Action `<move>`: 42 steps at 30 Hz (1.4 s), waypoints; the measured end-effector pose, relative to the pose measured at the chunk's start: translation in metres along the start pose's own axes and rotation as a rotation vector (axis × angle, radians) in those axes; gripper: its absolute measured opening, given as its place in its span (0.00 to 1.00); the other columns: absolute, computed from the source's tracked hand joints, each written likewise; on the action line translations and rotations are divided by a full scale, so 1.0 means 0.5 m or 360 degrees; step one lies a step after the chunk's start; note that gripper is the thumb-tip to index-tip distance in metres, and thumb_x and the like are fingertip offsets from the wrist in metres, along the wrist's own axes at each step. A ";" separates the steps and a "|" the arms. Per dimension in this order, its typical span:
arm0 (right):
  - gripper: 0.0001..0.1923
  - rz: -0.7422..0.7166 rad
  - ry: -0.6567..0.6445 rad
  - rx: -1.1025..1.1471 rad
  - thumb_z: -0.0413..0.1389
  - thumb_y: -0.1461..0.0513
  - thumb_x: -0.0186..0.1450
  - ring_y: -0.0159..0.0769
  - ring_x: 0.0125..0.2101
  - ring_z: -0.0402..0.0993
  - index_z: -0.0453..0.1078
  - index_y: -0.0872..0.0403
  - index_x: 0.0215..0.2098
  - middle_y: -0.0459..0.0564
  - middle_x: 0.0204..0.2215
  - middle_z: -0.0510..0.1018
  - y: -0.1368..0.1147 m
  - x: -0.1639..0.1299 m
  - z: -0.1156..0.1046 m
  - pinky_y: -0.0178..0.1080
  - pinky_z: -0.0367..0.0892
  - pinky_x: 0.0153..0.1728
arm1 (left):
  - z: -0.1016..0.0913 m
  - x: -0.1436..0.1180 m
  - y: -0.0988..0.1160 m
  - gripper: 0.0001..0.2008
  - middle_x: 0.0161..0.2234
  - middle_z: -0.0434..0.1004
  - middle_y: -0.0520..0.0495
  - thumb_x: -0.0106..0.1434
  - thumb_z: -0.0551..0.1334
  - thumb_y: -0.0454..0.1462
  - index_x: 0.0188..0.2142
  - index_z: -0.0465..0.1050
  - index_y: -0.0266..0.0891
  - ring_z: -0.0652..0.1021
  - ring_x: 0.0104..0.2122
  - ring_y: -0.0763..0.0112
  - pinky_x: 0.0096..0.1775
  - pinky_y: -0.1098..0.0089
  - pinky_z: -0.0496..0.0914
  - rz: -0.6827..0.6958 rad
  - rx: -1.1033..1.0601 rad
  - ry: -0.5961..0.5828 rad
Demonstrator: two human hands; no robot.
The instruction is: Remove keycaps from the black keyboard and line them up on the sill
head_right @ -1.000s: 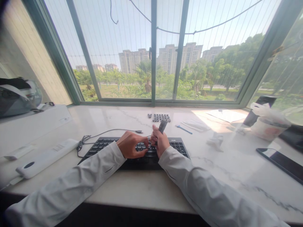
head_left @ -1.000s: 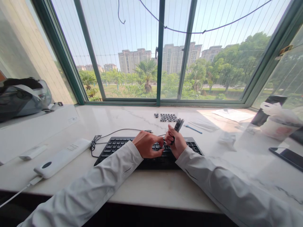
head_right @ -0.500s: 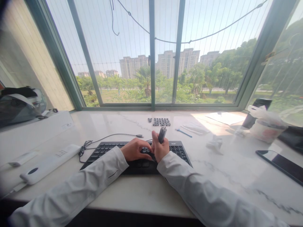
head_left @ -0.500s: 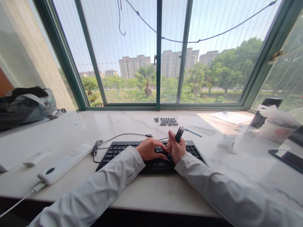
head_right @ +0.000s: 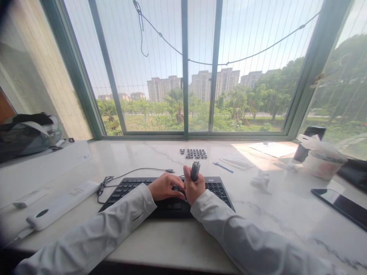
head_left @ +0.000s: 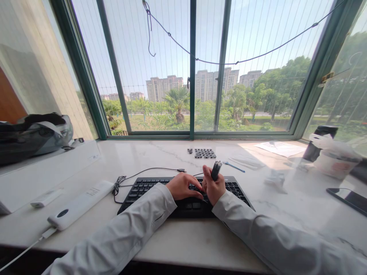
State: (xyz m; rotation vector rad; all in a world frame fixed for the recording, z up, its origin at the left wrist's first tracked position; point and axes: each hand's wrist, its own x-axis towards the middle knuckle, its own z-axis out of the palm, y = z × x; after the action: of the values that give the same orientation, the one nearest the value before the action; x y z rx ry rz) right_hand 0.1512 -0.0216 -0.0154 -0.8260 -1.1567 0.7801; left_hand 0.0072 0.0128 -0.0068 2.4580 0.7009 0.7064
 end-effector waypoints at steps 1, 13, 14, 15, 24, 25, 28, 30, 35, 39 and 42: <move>0.27 -0.0037 -0.0010 -0.0037 0.56 0.43 0.59 0.27 0.11 0.52 0.57 0.51 0.15 0.40 0.08 0.57 -0.003 -0.004 -0.001 0.36 0.49 0.14 | 0.000 0.000 0.000 0.13 0.34 0.82 0.47 0.53 0.70 0.44 0.35 0.82 0.38 0.79 0.33 0.70 0.38 0.73 0.71 0.0005 -0.0001 0.0000; 0.29 0.0181 0.0088 0.0497 0.61 0.45 0.55 0.23 0.11 0.42 0.50 0.51 0.15 0.36 0.09 0.49 -0.028 0.025 -0.012 0.34 0.40 0.12 | -0.001 0.000 -0.002 0.16 0.36 0.81 0.46 0.53 0.70 0.44 0.38 0.81 0.38 0.79 0.35 0.70 0.41 0.74 0.70 0.0173 0.0051 0.0032; 0.29 0.0276 0.0130 0.0542 0.62 0.45 0.54 0.22 0.11 0.42 0.49 0.51 0.16 0.35 0.10 0.48 -0.029 0.034 -0.013 0.33 0.40 0.12 | 0.000 0.000 -0.004 0.15 0.36 0.81 0.45 0.54 0.69 0.44 0.38 0.81 0.38 0.79 0.35 0.70 0.42 0.74 0.70 0.0182 0.0040 0.0031; 0.30 0.0369 0.0167 0.0564 0.63 0.46 0.54 0.21 0.11 0.41 0.48 0.51 0.16 0.34 0.10 0.47 -0.029 0.041 -0.014 0.32 0.39 0.12 | 0.001 0.000 -0.004 0.15 0.36 0.81 0.45 0.54 0.69 0.44 0.37 0.81 0.38 0.79 0.36 0.70 0.43 0.74 0.70 0.0185 0.0032 0.0034; 0.28 0.0714 0.0245 0.0615 0.62 0.49 0.55 0.22 0.11 0.41 0.47 0.51 0.17 0.33 0.10 0.46 -0.016 0.045 -0.010 0.30 0.43 0.11 | 0.005 -0.002 0.007 0.13 0.35 0.81 0.46 0.55 0.68 0.45 0.35 0.82 0.38 0.79 0.35 0.69 0.42 0.73 0.70 0.0108 0.0065 0.0074; 0.28 0.0720 0.0254 0.0617 0.62 0.50 0.56 0.22 0.11 0.41 0.47 0.51 0.17 0.33 0.10 0.46 -0.017 0.045 -0.009 0.30 0.43 0.11 | 0.005 -0.003 0.008 0.13 0.35 0.81 0.46 0.56 0.68 0.45 0.35 0.82 0.39 0.79 0.35 0.69 0.42 0.73 0.70 0.0104 0.0066 0.0073; 0.27 0.0769 0.0296 0.0598 0.61 0.50 0.57 0.22 0.10 0.42 0.47 0.51 0.17 0.33 0.10 0.47 -0.020 0.043 -0.008 0.30 0.43 0.10 | 0.004 -0.003 0.009 0.12 0.35 0.81 0.47 0.56 0.68 0.45 0.35 0.82 0.39 0.79 0.35 0.69 0.42 0.73 0.70 0.0093 0.0063 0.0072; 0.27 0.0795 0.0310 0.0575 0.60 0.51 0.58 0.22 0.10 0.44 0.47 0.51 0.17 0.34 0.09 0.47 -0.022 0.042 -0.008 0.30 0.44 0.10 | 0.004 -0.002 0.008 0.12 0.35 0.81 0.47 0.56 0.67 0.45 0.35 0.82 0.39 0.79 0.35 0.69 0.42 0.73 0.70 0.0086 0.0055 0.0073; 0.26 0.0819 0.0344 0.0497 0.61 0.52 0.57 0.22 0.10 0.45 0.49 0.51 0.18 0.34 0.09 0.48 -0.017 0.038 -0.007 0.29 0.44 0.10 | 0.006 -0.001 0.001 0.13 0.35 0.81 0.47 0.55 0.68 0.44 0.35 0.82 0.39 0.79 0.35 0.69 0.42 0.73 0.69 0.0103 0.0047 0.0071; 0.27 0.0694 0.0287 0.0661 0.62 0.52 0.55 0.21 0.11 0.43 0.48 0.51 0.17 0.33 0.10 0.47 -0.007 0.037 -0.003 0.29 0.42 0.10 | 0.004 -0.002 0.001 0.13 0.36 0.81 0.46 0.55 0.68 0.44 0.36 0.82 0.39 0.79 0.35 0.69 0.42 0.73 0.69 0.0123 0.0077 0.0045; 0.27 0.0627 0.0241 0.0710 0.62 0.51 0.55 0.21 0.10 0.41 0.48 0.52 0.16 0.34 0.09 0.48 -0.004 0.032 0.003 0.29 0.40 0.10 | 0.001 -0.002 0.003 0.15 0.37 0.81 0.46 0.54 0.69 0.46 0.37 0.82 0.39 0.79 0.36 0.68 0.42 0.73 0.69 0.0137 0.0113 0.0024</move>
State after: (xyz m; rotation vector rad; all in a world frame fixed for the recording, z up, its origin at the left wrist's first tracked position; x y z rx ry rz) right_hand 0.1534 -0.0084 -0.0062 -0.7260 -0.6511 1.2253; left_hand 0.0072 0.0107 -0.0067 2.5633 0.6389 0.7449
